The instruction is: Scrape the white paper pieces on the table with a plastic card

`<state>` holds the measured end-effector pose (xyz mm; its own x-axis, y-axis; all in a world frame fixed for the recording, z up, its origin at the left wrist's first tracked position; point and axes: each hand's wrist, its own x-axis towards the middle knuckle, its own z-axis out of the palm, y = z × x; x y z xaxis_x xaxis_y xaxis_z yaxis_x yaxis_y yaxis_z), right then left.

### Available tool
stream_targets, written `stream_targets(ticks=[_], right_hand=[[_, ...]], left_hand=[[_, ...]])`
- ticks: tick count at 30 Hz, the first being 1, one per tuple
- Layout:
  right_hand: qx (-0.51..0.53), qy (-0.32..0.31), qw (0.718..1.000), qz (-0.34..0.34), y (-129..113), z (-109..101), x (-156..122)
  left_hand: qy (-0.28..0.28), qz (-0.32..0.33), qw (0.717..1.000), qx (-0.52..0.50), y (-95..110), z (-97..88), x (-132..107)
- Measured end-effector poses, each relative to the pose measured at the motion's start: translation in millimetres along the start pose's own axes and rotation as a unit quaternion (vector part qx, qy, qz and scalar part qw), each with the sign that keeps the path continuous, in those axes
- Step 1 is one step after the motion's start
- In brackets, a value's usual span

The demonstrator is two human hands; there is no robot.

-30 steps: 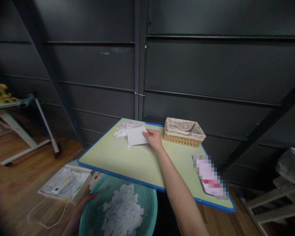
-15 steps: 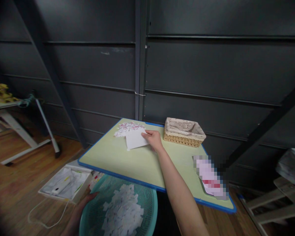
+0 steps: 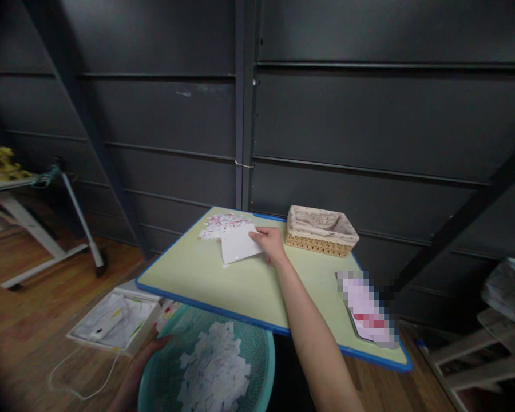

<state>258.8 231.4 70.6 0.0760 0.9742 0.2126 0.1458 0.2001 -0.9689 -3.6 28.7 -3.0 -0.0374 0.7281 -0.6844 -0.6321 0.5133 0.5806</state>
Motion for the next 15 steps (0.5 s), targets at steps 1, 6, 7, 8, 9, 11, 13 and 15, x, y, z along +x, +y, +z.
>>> stream_targets(ticks=[1,6,7,8,9,11,13,15], right_hand=[[-0.006,0.0,1.0,0.001,0.4,-0.5,0.3],[-0.012,-0.025,1.0,0.008,1.8,1.2,-0.4],[-0.008,-0.028,1.0,0.009,1.8,2.0,-0.8],[-0.003,-0.03,0.999,0.011,1.8,2.7,-1.1],[0.002,-0.031,0.999,0.012,1.7,3.4,-1.4],[0.001,-0.029,1.0,0.011,1.9,4.2,-1.7],[-0.013,-0.037,0.999,0.004,2.6,4.7,-1.8],[-0.026,-0.063,0.998,-0.005,3.2,5.2,-2.4]], left_hand=[[0.0,-0.003,1.0,0.003,0.1,0.7,-0.7],[0.01,0.011,0.999,0.031,-0.5,1.4,-2.5],[0.009,0.013,0.999,0.029,-0.5,1.0,-2.3],[0.008,0.014,1.0,0.026,-0.6,0.5,-1.9],[0.005,0.013,1.0,0.022,-0.6,-0.1,-1.2],[0.001,0.014,1.0,0.02,-1.0,-1.4,0.4],[0.005,0.018,1.0,0.024,-1.6,-2.1,1.7],[0.005,0.029,0.999,0.022,-2.0,-1.5,1.6]])
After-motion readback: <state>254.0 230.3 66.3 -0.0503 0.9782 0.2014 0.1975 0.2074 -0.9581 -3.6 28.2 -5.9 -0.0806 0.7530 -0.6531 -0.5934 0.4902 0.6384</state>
